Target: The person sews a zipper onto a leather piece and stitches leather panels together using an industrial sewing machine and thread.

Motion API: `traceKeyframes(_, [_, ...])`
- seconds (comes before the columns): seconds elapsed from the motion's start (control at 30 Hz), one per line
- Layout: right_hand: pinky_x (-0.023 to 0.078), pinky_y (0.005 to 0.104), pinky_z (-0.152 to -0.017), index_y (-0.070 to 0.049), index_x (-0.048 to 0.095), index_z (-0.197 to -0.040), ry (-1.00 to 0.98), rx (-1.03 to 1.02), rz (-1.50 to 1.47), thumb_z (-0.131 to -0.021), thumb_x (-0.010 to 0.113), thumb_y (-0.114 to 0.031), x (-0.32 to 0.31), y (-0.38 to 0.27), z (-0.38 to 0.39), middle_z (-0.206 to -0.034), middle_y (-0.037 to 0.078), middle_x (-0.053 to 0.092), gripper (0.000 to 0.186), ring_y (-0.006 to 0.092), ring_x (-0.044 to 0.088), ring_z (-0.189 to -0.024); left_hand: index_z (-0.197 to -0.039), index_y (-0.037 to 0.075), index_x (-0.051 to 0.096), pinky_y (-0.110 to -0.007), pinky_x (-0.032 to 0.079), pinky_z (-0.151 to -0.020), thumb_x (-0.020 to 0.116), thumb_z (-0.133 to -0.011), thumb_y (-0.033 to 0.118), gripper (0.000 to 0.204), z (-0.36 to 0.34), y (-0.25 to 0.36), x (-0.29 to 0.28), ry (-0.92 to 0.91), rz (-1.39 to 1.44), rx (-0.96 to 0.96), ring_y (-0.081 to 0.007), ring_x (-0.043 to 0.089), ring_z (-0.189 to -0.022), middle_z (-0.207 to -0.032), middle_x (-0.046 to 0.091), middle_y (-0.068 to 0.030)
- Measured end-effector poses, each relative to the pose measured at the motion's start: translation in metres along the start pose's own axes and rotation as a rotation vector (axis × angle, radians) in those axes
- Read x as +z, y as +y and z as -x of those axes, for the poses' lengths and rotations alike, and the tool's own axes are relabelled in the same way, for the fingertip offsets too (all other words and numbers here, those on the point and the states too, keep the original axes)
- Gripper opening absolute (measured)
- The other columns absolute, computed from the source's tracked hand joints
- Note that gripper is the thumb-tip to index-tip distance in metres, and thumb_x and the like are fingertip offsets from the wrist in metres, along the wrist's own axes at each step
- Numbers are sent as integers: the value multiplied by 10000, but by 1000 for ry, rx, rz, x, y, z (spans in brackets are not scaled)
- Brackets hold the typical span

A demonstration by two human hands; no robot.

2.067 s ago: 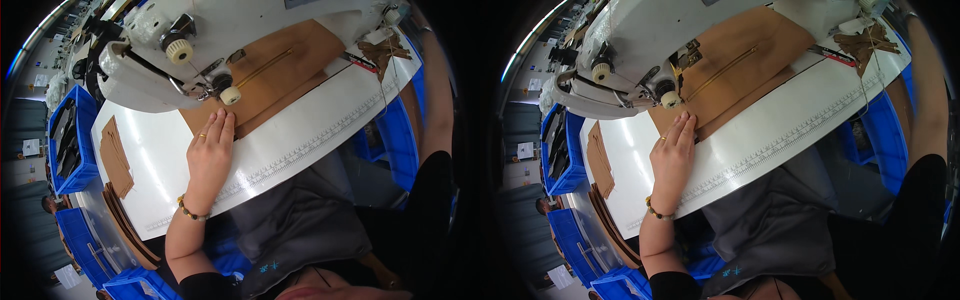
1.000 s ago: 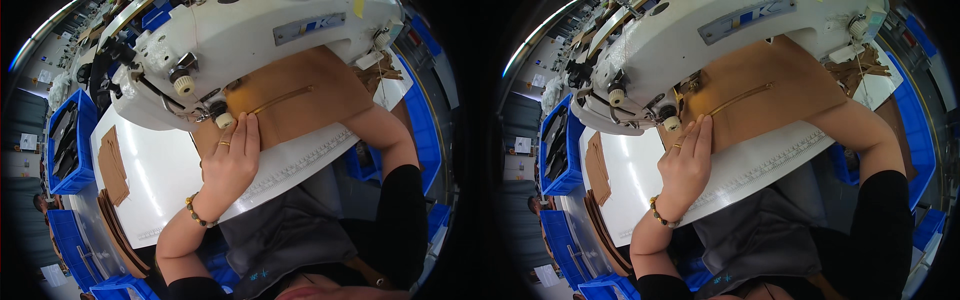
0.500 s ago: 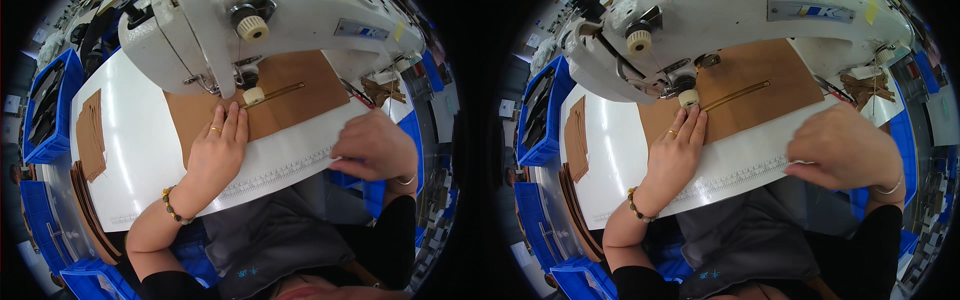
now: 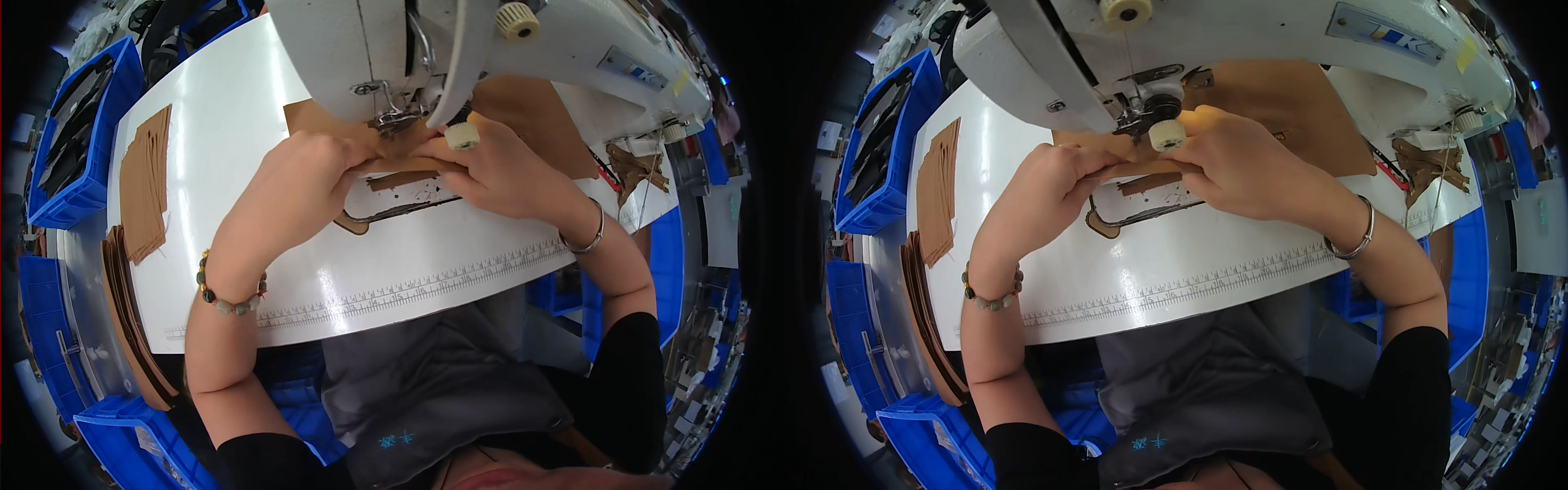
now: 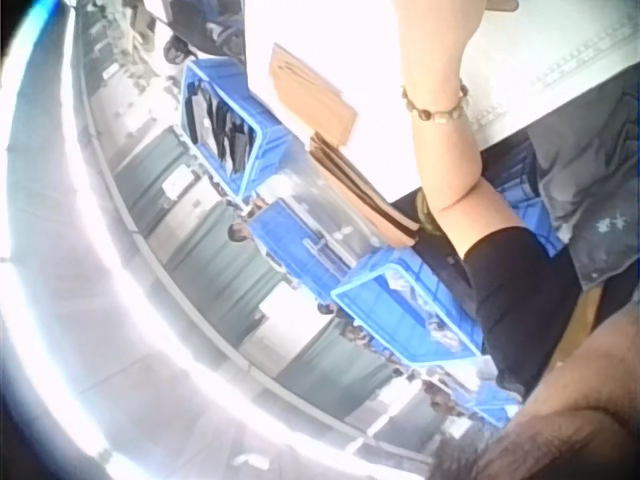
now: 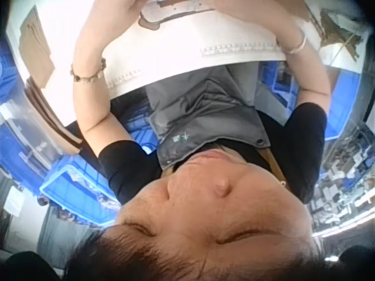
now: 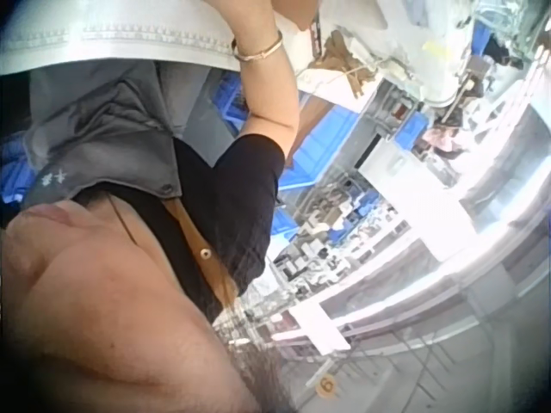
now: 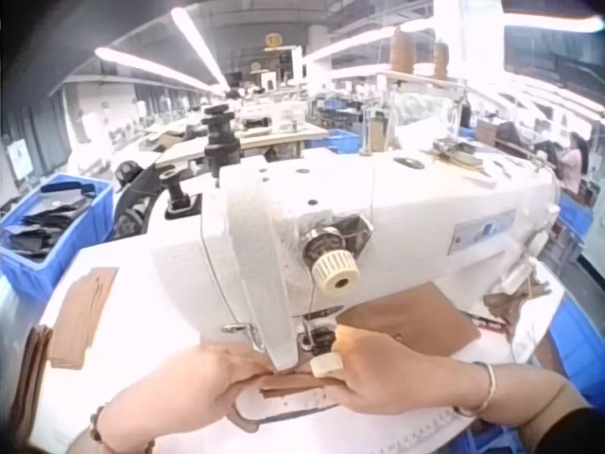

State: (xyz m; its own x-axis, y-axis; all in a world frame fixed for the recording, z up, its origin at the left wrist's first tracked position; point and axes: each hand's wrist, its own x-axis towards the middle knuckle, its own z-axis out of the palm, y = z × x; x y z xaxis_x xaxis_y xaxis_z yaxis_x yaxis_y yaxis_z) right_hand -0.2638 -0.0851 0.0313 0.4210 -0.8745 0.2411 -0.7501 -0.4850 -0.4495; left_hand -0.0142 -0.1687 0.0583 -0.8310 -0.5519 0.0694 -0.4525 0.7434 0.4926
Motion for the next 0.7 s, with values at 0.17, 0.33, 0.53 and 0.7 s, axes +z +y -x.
traceKeyframes(0.17, [504,457,-820,-62,766,-1137,89,-68,76,-828,680,-135,14,4,8,-962,151,638,329,339,604,-933,-1093,20,755,-394,551,-744,721,-869,56,229,15,11,17,190,-106,30,-353,679,-770,-945,747,-153])
traceKeyframes(0.33, [500,438,-798,-101,787,-1122,165,-104,136,-772,770,-192,19,5,12,-920,106,637,362,321,598,-917,-1039,40,741,-382,580,-786,820,-779,133,288,80,34,26,524,-339,361,-281,710,-867,-1038,751,-73])
traceKeyframes(0.53, [512,437,-814,-112,802,-1096,91,-8,51,-764,777,-156,17,8,8,-954,88,675,336,310,615,-937,-1044,16,742,-448,491,-1053,784,-836,189,274,84,1,47,306,-296,-7,-317,652,-1141,-1104,738,-112])
traceKeyframes(0.7, [519,430,-858,-90,800,-1081,76,16,-49,-781,752,-146,13,5,5,-1057,79,708,309,315,631,-986,-1222,6,695,-461,436,-1125,727,-903,181,365,43,-42,38,199,-371,108,-319,610,-1242,-1253,707,-132])
